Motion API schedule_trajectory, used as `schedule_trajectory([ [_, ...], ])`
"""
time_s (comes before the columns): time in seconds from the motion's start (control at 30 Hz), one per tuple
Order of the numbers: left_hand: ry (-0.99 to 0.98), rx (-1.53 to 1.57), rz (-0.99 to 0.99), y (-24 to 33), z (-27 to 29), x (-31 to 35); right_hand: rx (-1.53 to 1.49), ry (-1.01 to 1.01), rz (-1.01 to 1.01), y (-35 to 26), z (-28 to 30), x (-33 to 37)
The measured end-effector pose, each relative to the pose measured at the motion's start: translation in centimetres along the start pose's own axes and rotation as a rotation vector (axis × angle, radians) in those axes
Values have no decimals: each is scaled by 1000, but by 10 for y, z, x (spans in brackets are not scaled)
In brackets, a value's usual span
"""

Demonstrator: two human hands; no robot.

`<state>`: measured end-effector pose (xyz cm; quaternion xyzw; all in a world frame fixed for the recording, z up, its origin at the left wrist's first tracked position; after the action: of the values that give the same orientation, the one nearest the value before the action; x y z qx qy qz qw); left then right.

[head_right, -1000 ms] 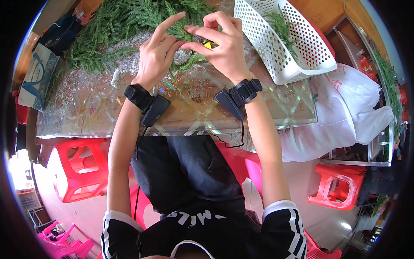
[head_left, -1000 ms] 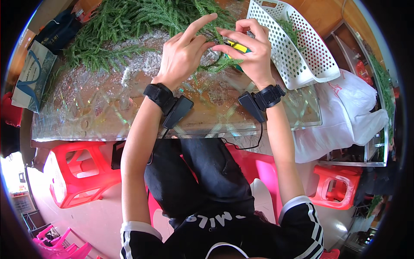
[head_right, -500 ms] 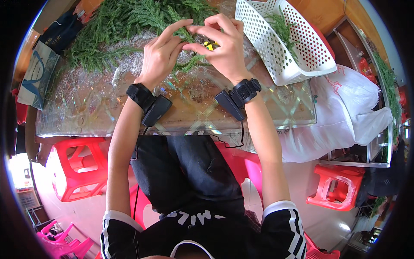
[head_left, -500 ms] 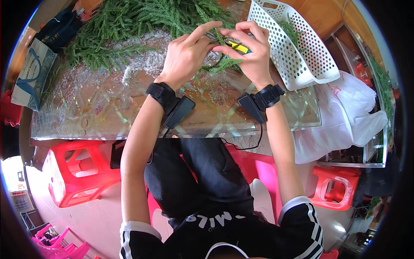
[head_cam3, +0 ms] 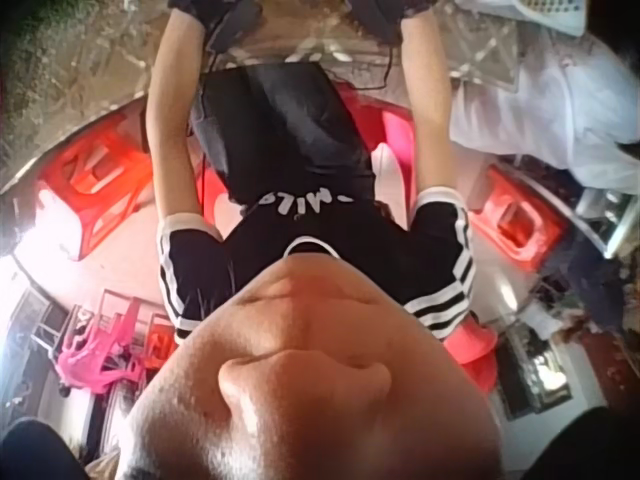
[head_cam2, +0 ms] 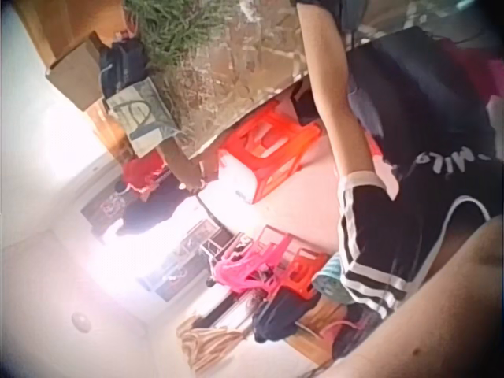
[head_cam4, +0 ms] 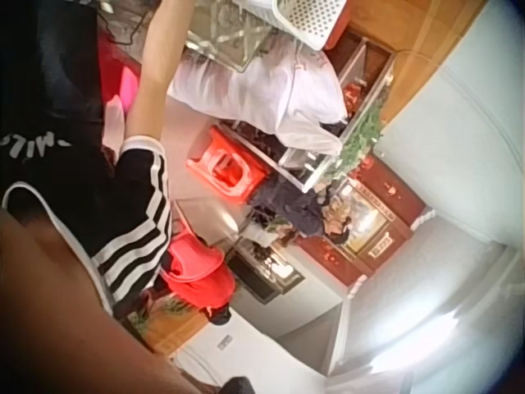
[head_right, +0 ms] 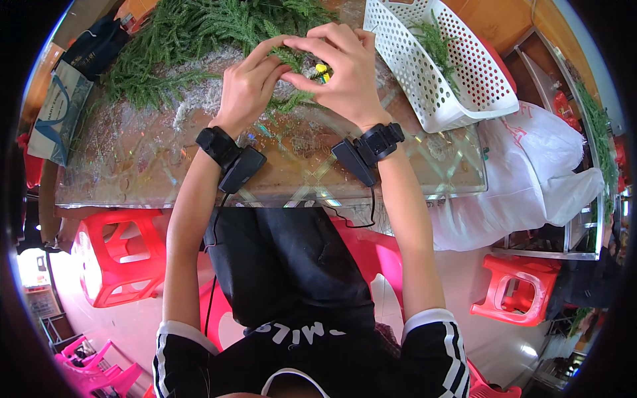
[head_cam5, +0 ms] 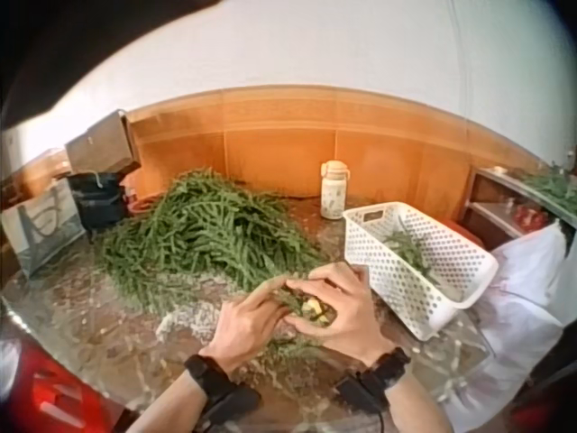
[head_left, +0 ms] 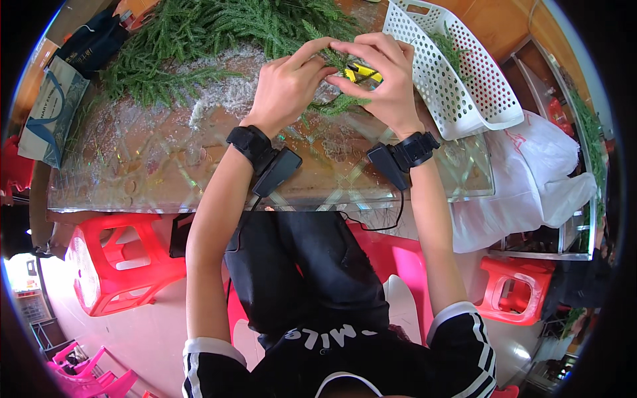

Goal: Trimming and sorting green plant stems into a plastic basket.

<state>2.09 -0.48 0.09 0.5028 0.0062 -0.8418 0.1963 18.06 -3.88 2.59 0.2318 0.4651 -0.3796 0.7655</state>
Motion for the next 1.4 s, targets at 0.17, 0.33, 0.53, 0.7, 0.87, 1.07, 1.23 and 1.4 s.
schedule_trajectory([
  [0.17, -55, -22, 50, -2, 0, 1, 24, -120, -39, -1, -2, 4],
  [0.33, -159, -57, 115, -2, -3, 0, 14, -124, -62, 8, -10, 11],
  [0.53, -148, -10, 161, -3, -4, 0, -28, -73, -73, 11, -15, 13],
  [0.7, -135, 37, 191, -4, -7, 3, -104, -85, -147, 14, -15, 16],
  [0.87, -62, 73, 253, -9, -4, 3, -122, -62, -186, 15, -13, 15],
  [1.07, -64, 244, 243, -15, -11, 4, -101, -54, -194, 14, -13, 15],
  [1.23, -73, 153, 181, -14, -7, 2, -177, -96, -244, 13, -14, 15],
  [1.4, -47, 57, 102, -5, -2, -3, -209, -104, -264, 16, -16, 16],
])
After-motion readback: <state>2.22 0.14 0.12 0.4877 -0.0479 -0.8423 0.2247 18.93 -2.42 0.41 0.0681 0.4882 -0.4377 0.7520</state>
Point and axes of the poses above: each hand's wrist, its own x-axis away from the middle knuckle, its own z-axis out of the back of the hand, y = z × x, the point moved 2 cm from there along -x, towards the middle knuckle, and after that the axes turned 7 degrees about x, right-handed, at the moved point
